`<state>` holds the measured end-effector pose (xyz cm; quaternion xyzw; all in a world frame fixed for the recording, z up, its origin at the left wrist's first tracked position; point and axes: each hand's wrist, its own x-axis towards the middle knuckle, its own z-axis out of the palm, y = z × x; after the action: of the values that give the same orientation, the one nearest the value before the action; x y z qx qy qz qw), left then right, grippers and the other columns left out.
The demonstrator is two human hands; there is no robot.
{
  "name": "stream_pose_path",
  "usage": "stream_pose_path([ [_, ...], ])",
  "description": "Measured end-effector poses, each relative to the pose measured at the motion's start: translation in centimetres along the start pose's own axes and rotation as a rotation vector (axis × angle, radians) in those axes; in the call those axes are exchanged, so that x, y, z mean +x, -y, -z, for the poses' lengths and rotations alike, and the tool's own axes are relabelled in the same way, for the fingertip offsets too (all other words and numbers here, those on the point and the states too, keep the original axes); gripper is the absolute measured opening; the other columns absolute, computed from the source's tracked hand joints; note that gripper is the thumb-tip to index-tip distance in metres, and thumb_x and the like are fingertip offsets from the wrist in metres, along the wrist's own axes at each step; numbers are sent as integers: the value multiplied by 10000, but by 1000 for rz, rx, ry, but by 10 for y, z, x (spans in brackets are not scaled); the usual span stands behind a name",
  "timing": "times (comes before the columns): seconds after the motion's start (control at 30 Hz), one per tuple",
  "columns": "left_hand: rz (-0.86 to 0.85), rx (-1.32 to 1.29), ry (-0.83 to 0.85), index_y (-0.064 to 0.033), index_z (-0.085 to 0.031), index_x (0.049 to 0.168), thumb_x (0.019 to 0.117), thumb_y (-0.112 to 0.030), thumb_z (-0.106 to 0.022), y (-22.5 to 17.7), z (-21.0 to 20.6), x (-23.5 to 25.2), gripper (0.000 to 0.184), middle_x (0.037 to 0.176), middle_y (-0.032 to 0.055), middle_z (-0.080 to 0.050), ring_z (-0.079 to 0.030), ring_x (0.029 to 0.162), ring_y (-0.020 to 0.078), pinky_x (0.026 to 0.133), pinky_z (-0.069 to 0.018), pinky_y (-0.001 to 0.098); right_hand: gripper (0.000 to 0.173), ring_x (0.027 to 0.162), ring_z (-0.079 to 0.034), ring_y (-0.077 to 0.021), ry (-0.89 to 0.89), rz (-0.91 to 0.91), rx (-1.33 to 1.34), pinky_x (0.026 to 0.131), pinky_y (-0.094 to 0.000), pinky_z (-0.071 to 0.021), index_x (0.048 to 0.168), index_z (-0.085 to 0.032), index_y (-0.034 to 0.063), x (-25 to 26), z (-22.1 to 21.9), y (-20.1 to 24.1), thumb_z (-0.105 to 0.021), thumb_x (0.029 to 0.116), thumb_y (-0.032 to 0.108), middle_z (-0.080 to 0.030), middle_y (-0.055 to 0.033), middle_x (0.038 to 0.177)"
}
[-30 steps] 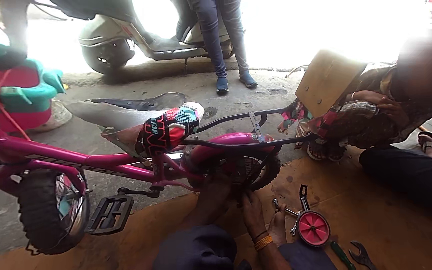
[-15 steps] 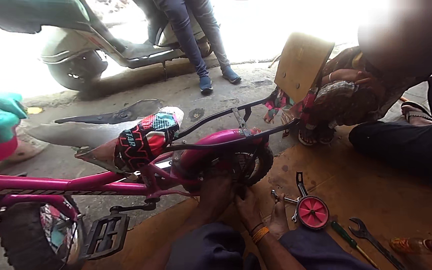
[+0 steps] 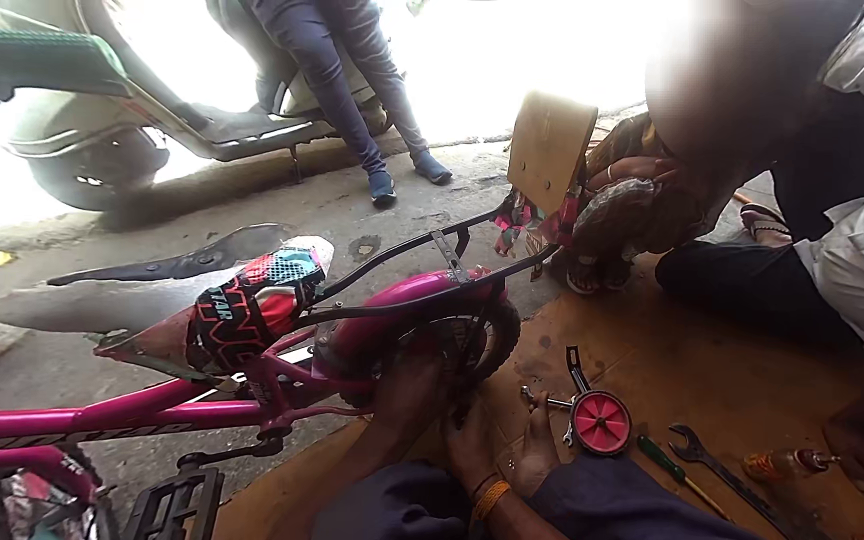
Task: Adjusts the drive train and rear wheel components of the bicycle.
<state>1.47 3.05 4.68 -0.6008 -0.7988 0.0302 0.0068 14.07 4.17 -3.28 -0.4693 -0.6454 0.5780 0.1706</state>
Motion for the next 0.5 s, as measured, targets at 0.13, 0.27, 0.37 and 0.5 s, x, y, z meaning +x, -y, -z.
stream_pose_path([
  [0.13, 17, -25, 42, -83, -733, 1103, 1000, -497, -602, 3, 5, -6, 446, 1067, 115, -733, -702, 1026, 317, 996, -506, 530, 506, 1106, -668, -290, 180, 84, -43, 988, -468, -531, 1286, -625, -41, -2, 4, 11, -747, 884, 239, -686, -212, 1179],
  [0.27, -65, -85, -113, -17, -744, 1026, 970, -415, -669, 6, -8, -4, 409, 993, 201, -727, -707, 973, 419, 949, -509, 627, 529, 1218, -616, -347, -20, 19, 131, 1059, -478, -493, 1381, -521, -96, -3, 6, 19, -684, 937, 139, -622, -290, 1285],
  [0.37, -68, -76, -142, -7, -737, 969, 966, -436, -659, 8, -13, -4, 436, 973, 210, -723, -701, 976, 436, 947, -503, 637, 490, 1151, -653, -331, 8, 25, 180, 1020, -492, -513, 1321, -583, -80, 4, -2, 15, -715, 918, 165, -667, -265, 1208],
  [0.5, -87, -82, -126, 16, -729, 981, 961, -421, -655, 8, -11, -2, 444, 960, 230, -715, -704, 938, 450, 922, -504, 651, 343, 1147, -626, -316, 105, -177, 243, 1020, -459, -473, 1290, -608, -72, -24, 47, 66, -624, 999, 110, -650, -260, 1237],
])
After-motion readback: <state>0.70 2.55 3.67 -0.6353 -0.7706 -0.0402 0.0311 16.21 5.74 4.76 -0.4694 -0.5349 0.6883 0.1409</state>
